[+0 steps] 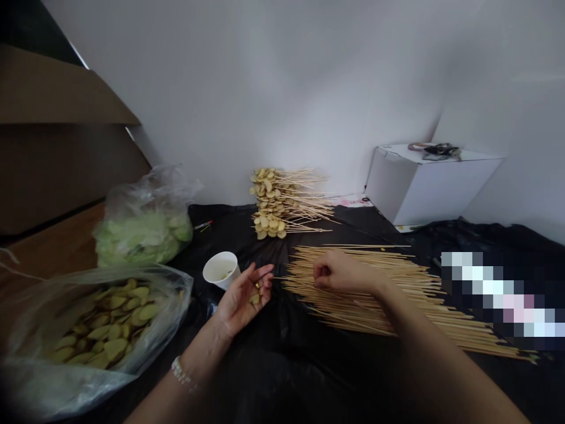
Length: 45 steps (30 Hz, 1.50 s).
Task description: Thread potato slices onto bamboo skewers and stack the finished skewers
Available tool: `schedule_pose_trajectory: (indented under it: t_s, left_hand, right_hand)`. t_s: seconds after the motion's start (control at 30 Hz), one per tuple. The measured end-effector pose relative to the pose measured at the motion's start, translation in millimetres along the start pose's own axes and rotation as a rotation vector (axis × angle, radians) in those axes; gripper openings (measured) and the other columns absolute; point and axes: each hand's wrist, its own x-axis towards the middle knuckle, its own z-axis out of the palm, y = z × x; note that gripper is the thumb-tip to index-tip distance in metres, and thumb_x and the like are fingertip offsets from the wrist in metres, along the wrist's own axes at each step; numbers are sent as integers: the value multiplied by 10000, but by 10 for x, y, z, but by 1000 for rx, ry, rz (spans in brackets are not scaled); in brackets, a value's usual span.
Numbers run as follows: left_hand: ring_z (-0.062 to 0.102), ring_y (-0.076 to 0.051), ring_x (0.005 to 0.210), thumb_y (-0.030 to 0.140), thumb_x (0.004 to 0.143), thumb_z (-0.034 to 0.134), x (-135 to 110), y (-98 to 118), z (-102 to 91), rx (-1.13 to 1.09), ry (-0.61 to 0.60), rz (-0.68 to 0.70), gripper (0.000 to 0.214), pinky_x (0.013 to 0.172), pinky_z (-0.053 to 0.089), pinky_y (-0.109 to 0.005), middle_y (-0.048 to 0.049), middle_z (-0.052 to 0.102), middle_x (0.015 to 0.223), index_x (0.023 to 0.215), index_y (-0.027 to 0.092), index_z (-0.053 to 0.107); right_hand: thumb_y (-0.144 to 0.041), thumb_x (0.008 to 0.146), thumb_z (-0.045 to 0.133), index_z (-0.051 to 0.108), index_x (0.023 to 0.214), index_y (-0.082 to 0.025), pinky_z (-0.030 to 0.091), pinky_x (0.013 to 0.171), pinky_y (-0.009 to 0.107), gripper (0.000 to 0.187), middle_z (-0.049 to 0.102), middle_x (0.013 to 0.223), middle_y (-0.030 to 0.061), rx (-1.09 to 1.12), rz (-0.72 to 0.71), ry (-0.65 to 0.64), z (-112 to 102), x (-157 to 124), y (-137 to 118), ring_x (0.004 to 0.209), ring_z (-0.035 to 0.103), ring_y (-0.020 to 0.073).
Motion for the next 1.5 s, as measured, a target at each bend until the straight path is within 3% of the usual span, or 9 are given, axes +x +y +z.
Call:
schedule_pose_trajectory:
  t_s: [0.13,0.33,0.7,0.87,0.97,1.1,1.23,1.4,1.5]
  left_hand:
    - [587,-82,628,277,884,544,9,-12,-2,-3,22,-7,275,568,490,-164,-82,647,788,1001,53,654]
    - [601,-99,657,302,885,537,7,-4,-4,-14,0,-6,306,590,495,-180,-93,649,793,1025,52,644]
    - [605,-222,1048,492,899,441,-32,2,-29,-32,-151,-14,508,893,468,-334,-162,636,1151,1175,94,596]
    - [629,-166,823,498,889,456,-25,19,-18,-14,-117,-19,501,675,498,-255,-154,659,1025,1132,92,620]
    - [445,-61,503,482,871,498,-14,10,-20,43,-121,-2,477,398,322,-164,-100,640,821,1087,83,646]
    - [242,-24,427,445,825,577,-41,-30,11,260,-135,123,413,350,146,-168,-30,562,696,1022,98,684]
    - [220,-13,424,418,777,639,-148,-28,150,501,-111,270,369,384,99,-197,-12,545,683,977,114,700]
    - [229,-26,427,465,742,656,-390,184,371,785,-32,350,429,420,122,-220,10,516,645,1008,131,690]
    - [401,-88,526,468,698,705,-540,407,377,1133,244,738,484,497,268,-215,12,509,636,1078,172,666]
  right_hand:
    - [-253,676,629,678,684,-177,307,480,208,91,628,614,-11,-72,41,-212,-20,-103,-132,545,509,107]
    - [-198,619,607,682,656,-197,234,443,231,84,611,570,-2,-338,41,-188,208,-97,-257,473,437,108]
    - [-128,642,529,621,656,-187,206,461,237,110,575,571,-9,-308,-87,-150,297,-88,-164,474,380,92]
    - [-185,816,464,543,752,-198,270,512,230,103,566,648,-14,-171,-102,5,205,-112,-279,562,442,106]
    - [-249,917,380,519,822,-202,324,580,238,175,596,745,9,-134,-123,175,258,-70,-368,639,491,124]
    - [-197,921,365,550,884,-182,339,599,265,190,635,783,45,-279,-122,209,492,66,-384,669,553,156]
    - [-55,826,407,595,979,-157,350,604,275,263,669,865,84,-483,-136,122,697,168,-326,741,615,193]
    - [-73,854,385,597,1036,-166,375,621,270,295,681,916,90,-517,-132,136,747,180,-301,781,637,197]
    - [-75,859,383,597,1067,-160,383,631,277,310,685,934,101,-516,-136,134,735,172,-310,793,645,202]
